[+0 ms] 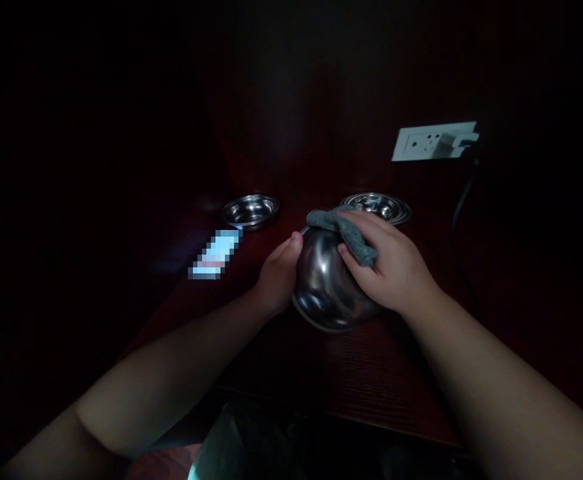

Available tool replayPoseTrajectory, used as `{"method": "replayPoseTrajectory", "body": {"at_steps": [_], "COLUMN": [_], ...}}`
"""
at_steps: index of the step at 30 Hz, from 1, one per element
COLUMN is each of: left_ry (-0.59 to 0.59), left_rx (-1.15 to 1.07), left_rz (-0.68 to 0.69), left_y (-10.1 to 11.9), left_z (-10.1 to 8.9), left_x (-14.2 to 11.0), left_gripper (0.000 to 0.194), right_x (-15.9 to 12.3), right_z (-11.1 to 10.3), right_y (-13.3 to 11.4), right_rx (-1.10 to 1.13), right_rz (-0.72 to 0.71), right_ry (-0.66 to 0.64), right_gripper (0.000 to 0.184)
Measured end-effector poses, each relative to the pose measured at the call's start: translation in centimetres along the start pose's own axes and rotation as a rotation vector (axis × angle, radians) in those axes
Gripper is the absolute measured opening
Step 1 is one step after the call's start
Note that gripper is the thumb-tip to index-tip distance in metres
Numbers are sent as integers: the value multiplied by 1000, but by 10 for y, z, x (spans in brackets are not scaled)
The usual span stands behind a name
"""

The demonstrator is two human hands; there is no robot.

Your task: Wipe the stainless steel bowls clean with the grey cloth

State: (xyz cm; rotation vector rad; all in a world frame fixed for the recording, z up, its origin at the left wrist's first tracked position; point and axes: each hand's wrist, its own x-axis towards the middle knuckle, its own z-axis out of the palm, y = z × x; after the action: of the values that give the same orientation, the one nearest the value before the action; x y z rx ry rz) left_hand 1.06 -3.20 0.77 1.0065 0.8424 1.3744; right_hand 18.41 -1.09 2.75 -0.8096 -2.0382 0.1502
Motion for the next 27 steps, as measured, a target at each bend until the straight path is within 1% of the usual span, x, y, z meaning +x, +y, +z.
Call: {"method": "replayPoseTrajectory", "body": {"at_steps": [3, 7, 9, 13, 15, 17, 20, 24, 27], "left_ry": [62, 143, 152, 121, 149, 194, 276, 351, 439], "left_rx": [-28, -18, -11, -48, -82, -136, -206, -285, -293], "left_rz": [-31, -39, -36, 5, -17, -33, -17, -1, 9], "left_y": [-1, -2, -4, -10, -12, -11, -7, 0, 3], "left_z": [5, 8, 7, 2, -1, -3, -5, -6, -8], "left_x": [-2, -1, 0, 4, 7, 10, 16, 21, 24], "left_gripper": [42, 48, 52, 58, 60, 60, 57, 54, 49], "right_x": [-1, 0, 0, -1, -3, -5, -7, -7, -6], "right_z": [0, 1, 1, 5, 9, 13, 18, 21, 22], "right_y": [-3, -9, -13, -21, -23, -25, -25, -22, -19], "right_rx": [3, -34, -62, -108, -112, -90, -47, -22, 1], "right_rz": [-28, -136, -187, -255, -282, -315, -347, -353, -353], "right_ry": [-25, -70, -102, -179, -224, -248, -249, -259, -257], "right_gripper": [47, 49, 51, 53, 53, 51, 49, 50, 47]}}
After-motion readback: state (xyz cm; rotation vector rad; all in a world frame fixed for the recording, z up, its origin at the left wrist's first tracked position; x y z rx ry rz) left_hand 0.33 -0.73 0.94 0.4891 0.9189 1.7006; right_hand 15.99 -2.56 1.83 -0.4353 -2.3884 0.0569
